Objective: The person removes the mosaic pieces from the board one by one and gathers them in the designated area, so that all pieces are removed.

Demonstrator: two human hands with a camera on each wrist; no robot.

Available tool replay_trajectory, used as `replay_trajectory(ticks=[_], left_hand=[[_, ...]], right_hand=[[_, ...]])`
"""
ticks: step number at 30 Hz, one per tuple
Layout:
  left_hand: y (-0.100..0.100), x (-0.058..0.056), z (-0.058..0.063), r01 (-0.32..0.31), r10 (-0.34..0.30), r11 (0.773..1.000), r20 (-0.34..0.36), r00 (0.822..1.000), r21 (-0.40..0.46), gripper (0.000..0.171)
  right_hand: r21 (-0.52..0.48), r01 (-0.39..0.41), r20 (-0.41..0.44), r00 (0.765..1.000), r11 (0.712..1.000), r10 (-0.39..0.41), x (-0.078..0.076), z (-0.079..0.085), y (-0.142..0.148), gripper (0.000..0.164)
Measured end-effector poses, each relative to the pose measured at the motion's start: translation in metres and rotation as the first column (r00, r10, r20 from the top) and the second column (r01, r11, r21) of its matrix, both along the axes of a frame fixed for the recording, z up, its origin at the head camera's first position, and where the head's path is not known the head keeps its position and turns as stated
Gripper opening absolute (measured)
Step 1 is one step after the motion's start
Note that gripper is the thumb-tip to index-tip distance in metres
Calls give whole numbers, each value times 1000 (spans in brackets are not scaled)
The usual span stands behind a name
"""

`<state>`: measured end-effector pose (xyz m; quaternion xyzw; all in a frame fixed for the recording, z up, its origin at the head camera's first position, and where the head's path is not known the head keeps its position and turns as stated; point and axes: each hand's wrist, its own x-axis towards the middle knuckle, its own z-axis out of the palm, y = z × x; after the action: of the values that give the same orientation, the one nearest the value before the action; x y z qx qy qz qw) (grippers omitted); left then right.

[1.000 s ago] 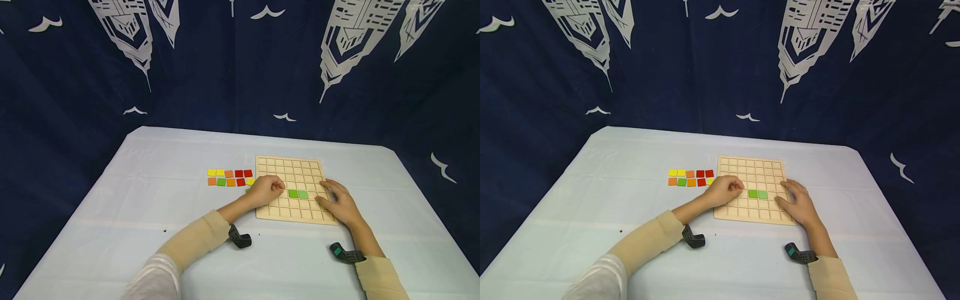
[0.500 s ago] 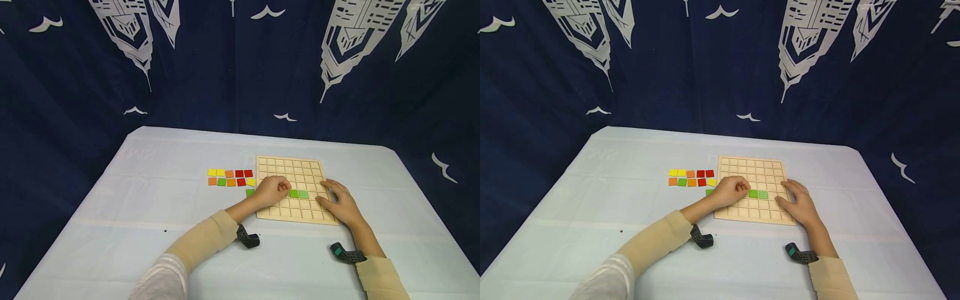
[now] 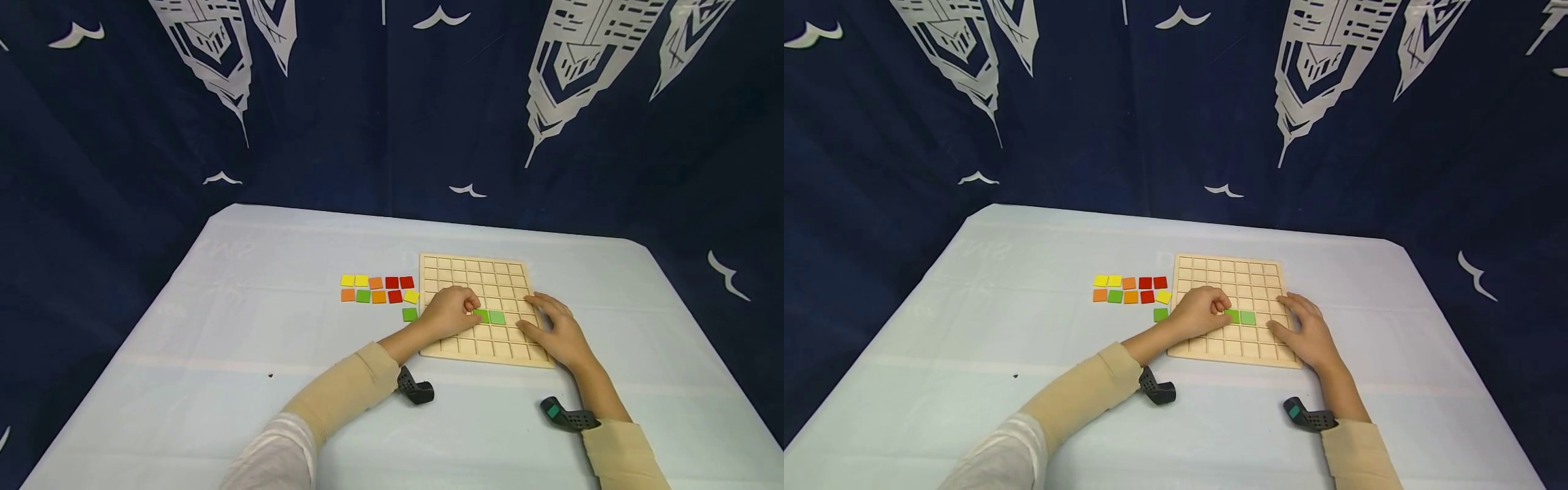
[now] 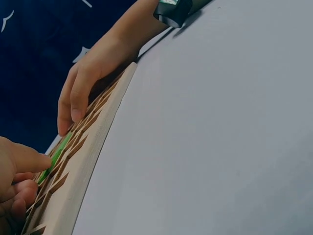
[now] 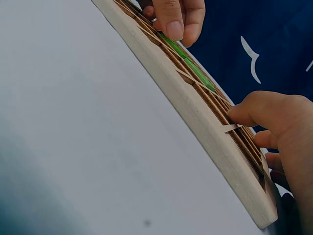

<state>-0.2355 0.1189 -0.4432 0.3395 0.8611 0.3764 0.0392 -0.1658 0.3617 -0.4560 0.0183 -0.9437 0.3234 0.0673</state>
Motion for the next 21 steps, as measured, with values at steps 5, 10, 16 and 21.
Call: replay_trajectory(ticks=[5, 10, 16, 21], left_hand=[[2, -1, -1, -8, 7, 999, -22, 1000, -39, 18], [3, -2, 0, 0, -3, 997, -34, 999, -81, 18], [4, -3, 3, 6, -12, 992, -42, 999, -124, 21], [4, -1, 4, -7, 2, 992, -38, 999, -122, 21]], right_hand=[[-1, 5, 5, 1000, 1000, -5, 0, 0, -1, 65], [1, 7, 9, 1000, 1000, -7, 1, 1, -2, 65], [2, 5, 22, 1000, 1000, -5, 1, 3, -4, 65], [3, 6, 33, 999, 1000, -7, 1, 4, -4, 66]])
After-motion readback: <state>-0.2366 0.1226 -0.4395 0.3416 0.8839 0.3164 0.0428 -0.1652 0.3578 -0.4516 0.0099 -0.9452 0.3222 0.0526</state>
